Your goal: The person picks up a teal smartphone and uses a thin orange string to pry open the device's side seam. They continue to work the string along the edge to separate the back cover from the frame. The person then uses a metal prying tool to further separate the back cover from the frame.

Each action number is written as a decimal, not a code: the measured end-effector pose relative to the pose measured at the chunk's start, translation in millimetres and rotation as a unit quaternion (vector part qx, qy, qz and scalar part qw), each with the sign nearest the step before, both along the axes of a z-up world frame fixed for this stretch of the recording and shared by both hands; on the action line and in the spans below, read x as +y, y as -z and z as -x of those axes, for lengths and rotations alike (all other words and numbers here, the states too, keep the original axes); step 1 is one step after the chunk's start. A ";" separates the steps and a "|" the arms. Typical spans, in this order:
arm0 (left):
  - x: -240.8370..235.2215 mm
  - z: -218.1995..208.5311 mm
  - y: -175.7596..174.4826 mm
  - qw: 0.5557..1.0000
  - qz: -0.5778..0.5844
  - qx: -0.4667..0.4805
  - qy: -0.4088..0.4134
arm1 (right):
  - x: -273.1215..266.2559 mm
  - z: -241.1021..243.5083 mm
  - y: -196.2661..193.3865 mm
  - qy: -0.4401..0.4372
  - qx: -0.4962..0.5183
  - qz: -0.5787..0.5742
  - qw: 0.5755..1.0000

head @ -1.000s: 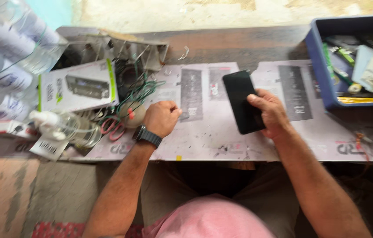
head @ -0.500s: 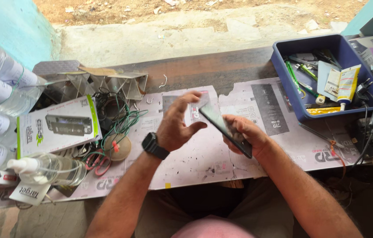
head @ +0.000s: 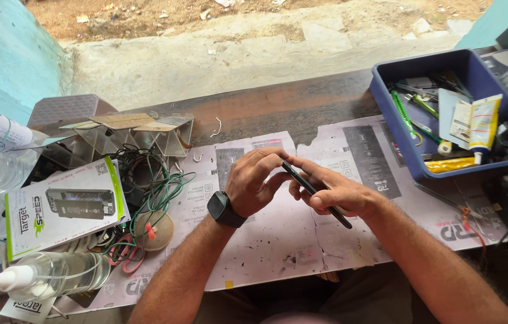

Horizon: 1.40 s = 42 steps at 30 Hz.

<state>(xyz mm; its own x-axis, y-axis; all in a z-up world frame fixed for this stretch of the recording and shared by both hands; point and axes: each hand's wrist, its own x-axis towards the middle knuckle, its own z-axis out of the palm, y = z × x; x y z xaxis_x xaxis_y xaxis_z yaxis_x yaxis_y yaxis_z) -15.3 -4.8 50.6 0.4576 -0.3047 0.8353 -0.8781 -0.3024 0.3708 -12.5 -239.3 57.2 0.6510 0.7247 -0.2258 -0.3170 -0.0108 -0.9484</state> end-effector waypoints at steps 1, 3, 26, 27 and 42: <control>3.5 -1.6 0.7 1.000 -0.005 0.003 -0.001 | 2.6 -1.0 2.1 0.002 0.005 -0.003 1.000; 6.9 -4.6 2.6 1.000 -0.013 0.013 0.000 | 6.4 -2.8 7.5 0.005 0.001 -0.003 1.000; 7.7 -21.8 26.8 0.995 -0.046 0.079 0.039 | 8.3 -0.1 34.7 0.040 -0.038 0.144 0.988; 6.9 -22.0 27.3 0.995 -0.047 0.079 0.038 | 7.9 -0.1 34.4 0.038 -0.039 0.147 0.988; 6.1 -20.2 31.0 0.994 -0.050 0.088 0.050 | 4.9 1.1 42.5 0.033 -0.027 0.159 0.986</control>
<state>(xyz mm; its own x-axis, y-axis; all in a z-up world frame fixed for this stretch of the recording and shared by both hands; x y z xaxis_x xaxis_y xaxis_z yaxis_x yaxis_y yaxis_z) 4.9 1.3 19.6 0.5575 -0.4338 0.7078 -0.8296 -0.2596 0.4943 -13.6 -234.4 14.6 0.7115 0.5789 -0.3983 -0.2758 -0.2912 -0.9160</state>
